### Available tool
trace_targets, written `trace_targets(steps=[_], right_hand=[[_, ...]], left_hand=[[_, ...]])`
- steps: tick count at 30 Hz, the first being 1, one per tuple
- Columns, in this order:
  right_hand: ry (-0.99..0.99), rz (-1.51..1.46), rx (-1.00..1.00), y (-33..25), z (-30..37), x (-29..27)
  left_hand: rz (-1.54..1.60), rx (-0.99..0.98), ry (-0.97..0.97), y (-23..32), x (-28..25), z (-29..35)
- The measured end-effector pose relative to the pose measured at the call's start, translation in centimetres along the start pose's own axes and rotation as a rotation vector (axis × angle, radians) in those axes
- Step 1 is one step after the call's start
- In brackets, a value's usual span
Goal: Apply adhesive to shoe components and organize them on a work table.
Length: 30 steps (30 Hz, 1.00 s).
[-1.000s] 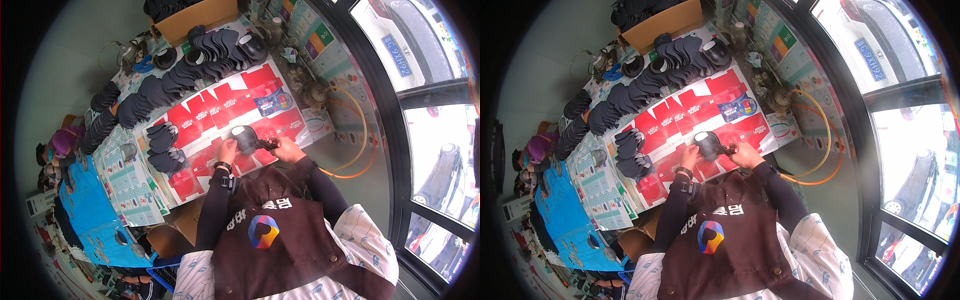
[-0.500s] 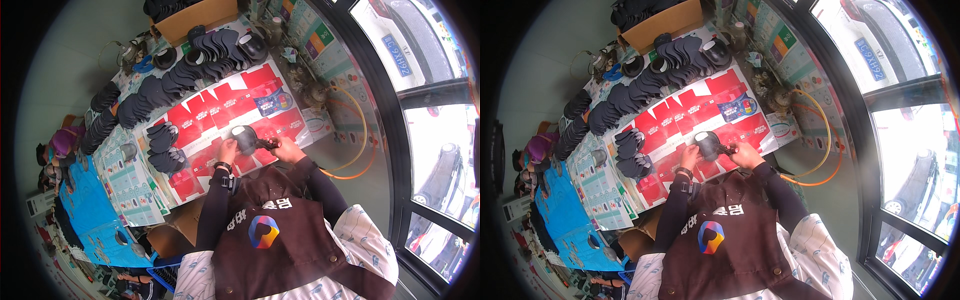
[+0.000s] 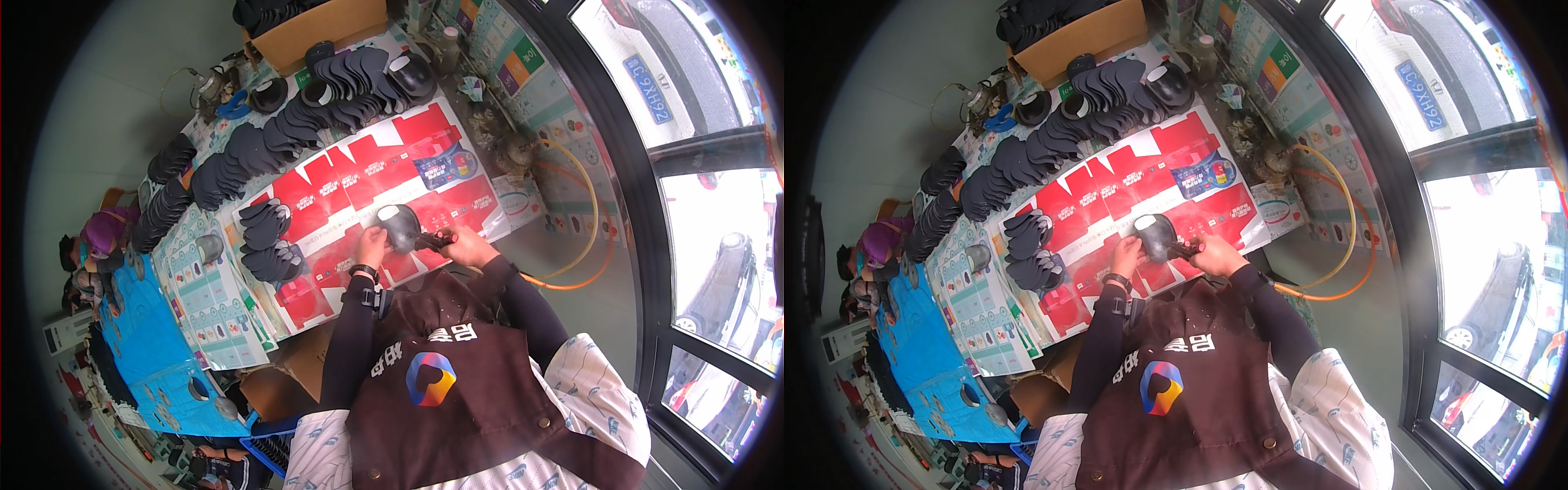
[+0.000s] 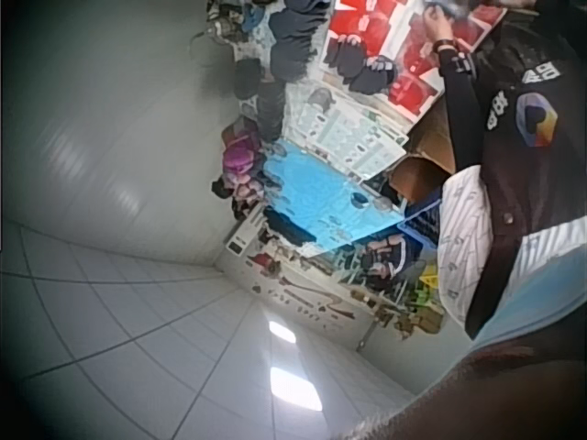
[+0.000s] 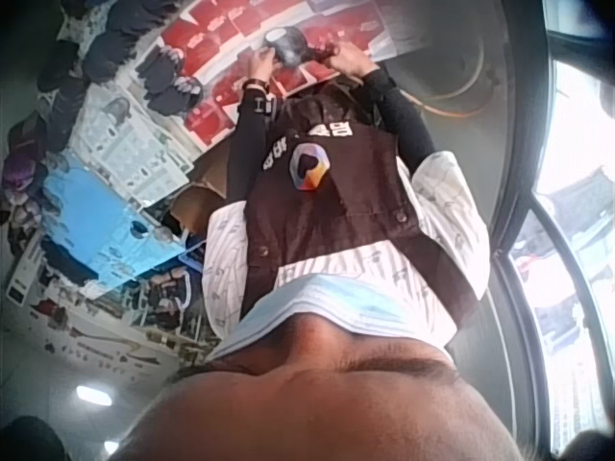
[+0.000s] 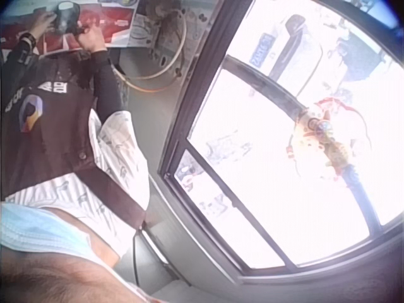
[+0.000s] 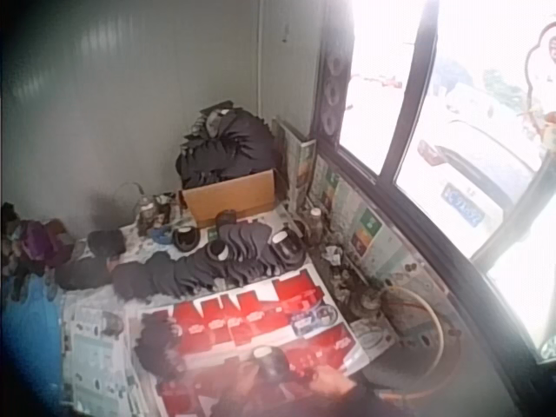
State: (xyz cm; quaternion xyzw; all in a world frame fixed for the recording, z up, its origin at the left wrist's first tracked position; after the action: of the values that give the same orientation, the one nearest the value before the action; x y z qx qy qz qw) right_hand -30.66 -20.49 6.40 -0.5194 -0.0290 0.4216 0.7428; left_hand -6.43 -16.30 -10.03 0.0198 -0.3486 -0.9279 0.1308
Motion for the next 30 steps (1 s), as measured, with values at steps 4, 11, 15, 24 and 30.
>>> trace_targets(steps=[4,11,15,24,30], right_hand=[[0.004,0.022,-0.013,-0.2,0.1,-0.2],[0.172,0.156,0.008,-0.8,0.2,-2.4],[0.16,0.178,0.032,-0.7,0.3,-2.4],[0.162,0.155,0.013,-0.5,0.6,-1.7],[0.239,0.173,0.003,-0.9,0.5,-2.8]], left_hand=[[-0.004,-0.006,0.021,-0.1,-0.1,0.0],[0.0,0.001,0.014,0.3,0.2,0.5],[-0.017,0.03,-0.008,0.6,0.7,0.5],[-0.136,0.137,0.029,0.8,1.0,-0.2],[-0.139,0.143,0.042,1.0,1.1,-0.3]])
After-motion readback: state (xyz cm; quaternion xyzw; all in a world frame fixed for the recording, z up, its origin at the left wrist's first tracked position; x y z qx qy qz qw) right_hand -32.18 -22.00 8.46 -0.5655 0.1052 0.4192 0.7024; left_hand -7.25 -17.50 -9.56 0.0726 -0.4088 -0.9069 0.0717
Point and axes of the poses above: each hand's wrist, its own z-axis away from the middle knuckle, its own x-axis out of the palm, y = z × x, the point moved 9 cm from there along -z, towards the middle knuckle, and after that the axes turned 6 degrees about -x, right-handed, at the moved point
